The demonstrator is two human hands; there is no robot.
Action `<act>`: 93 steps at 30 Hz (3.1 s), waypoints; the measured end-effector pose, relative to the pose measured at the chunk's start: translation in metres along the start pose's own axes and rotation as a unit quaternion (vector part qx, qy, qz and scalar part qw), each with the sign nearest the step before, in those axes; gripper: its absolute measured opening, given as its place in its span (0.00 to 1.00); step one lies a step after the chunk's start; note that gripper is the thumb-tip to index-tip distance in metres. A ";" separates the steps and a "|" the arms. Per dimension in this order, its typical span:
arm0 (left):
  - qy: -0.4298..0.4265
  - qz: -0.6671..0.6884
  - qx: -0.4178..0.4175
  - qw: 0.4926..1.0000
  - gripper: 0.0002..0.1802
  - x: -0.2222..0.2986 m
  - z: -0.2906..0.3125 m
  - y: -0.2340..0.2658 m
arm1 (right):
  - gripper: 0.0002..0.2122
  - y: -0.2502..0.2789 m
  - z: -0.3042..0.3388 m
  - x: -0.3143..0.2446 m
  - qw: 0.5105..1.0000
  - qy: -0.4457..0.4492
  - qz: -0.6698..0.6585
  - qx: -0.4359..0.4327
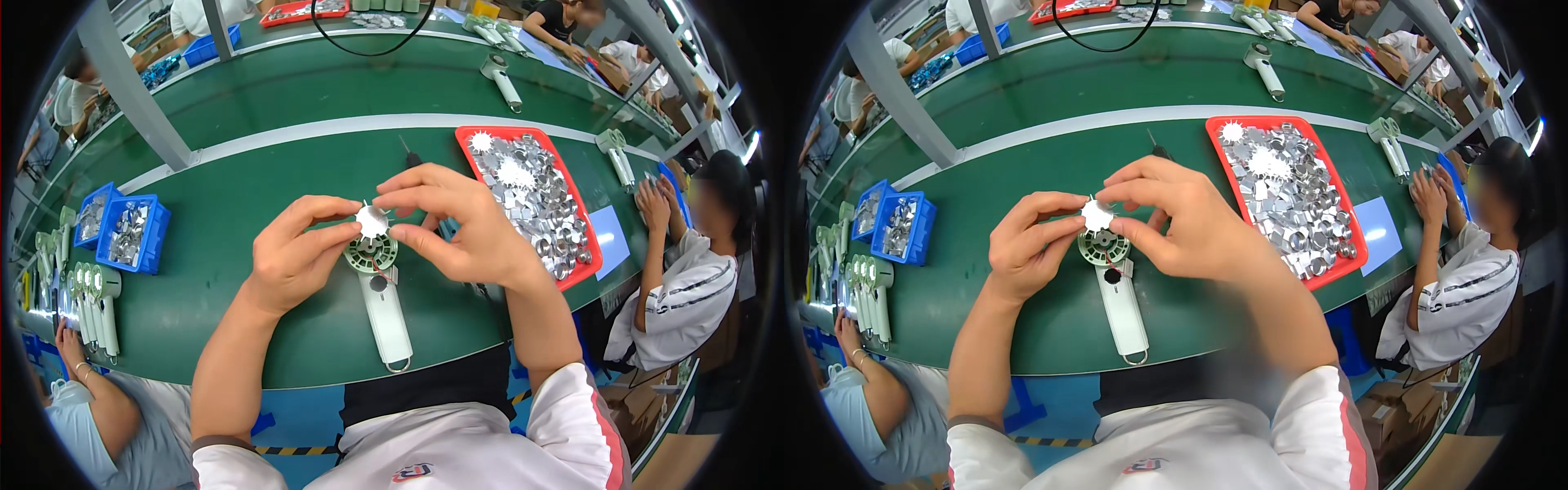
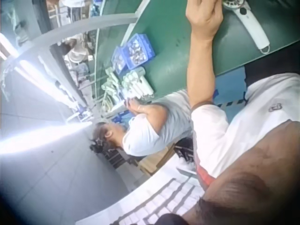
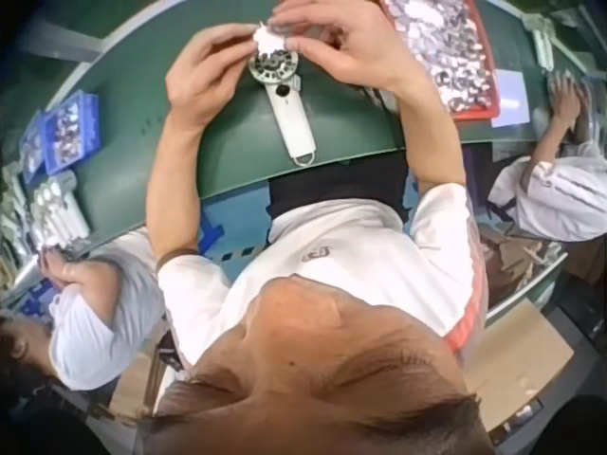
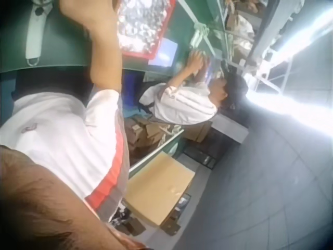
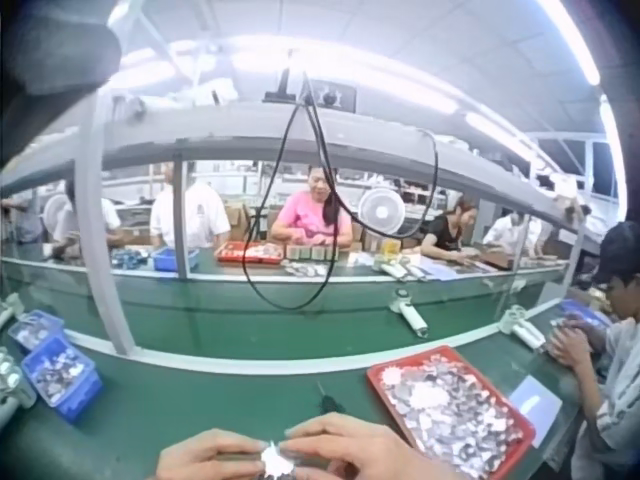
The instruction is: The recorder is assembling small handheld battery-powered fans by installing internal components like motors and battery contacts into the plastic casing.
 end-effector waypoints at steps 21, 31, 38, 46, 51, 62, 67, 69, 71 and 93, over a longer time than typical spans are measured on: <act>0.029 0.029 -0.006 0.999 0.25 0.000 0.002 -0.002 | 0.27 -0.026 0.016 0.016 0.983 0.122 0.102 0.090; 0.036 0.053 -0.036 0.997 0.32 -0.007 0.005 0.007 | 0.22 -0.020 0.015 0.014 0.974 0.156 0.139 0.085; 0.094 0.185 -0.201 0.957 0.57 -0.003 -0.002 0.007 | 0.19 -0.017 0.017 0.014 0.977 0.135 0.155 0.058; 0.113 0.154 -0.200 0.961 0.56 -0.005 0.003 -0.003 | 0.18 -0.019 0.019 0.014 0.985 0.106 0.136 0.024; 0.142 0.162 -0.188 0.958 0.51 -0.006 0.008 -0.004 | 0.17 -0.022 0.019 0.015 0.985 0.092 0.139 0.031; 0.080 0.131 -0.200 0.968 0.21 -0.012 0.005 -0.001 | 0.12 -0.010 0.025 0.014 0.951 0.044 0.289 0.101; 0.092 0.127 -0.215 0.964 0.18 -0.010 0.006 0.000 | 0.11 -0.016 0.028 0.013 0.943 -0.003 0.316 0.106; 0.095 0.134 -0.225 0.960 0.17 -0.009 0.007 0.001 | 0.11 -0.017 0.029 0.015 0.938 -0.006 0.332 0.098; 0.099 0.143 -0.235 0.956 0.16 -0.010 0.007 0.000 | 0.11 -0.018 0.029 0.016 0.937 -0.009 0.338 0.089; 0.096 0.111 -0.254 0.956 0.16 -0.006 0.004 0.004 | 0.05 -0.022 0.034 0.018 0.935 -0.040 0.350 -0.034</act>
Point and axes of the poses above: each hand's wrist, its own z-axis away from the middle knuckle, its own y-axis out of the back of the hand, x = y × z, the point moved 2 cm from there along -z, towards the middle knuckle, and after that the axes turned 15 degrees about -z, right-handed, at the moved point
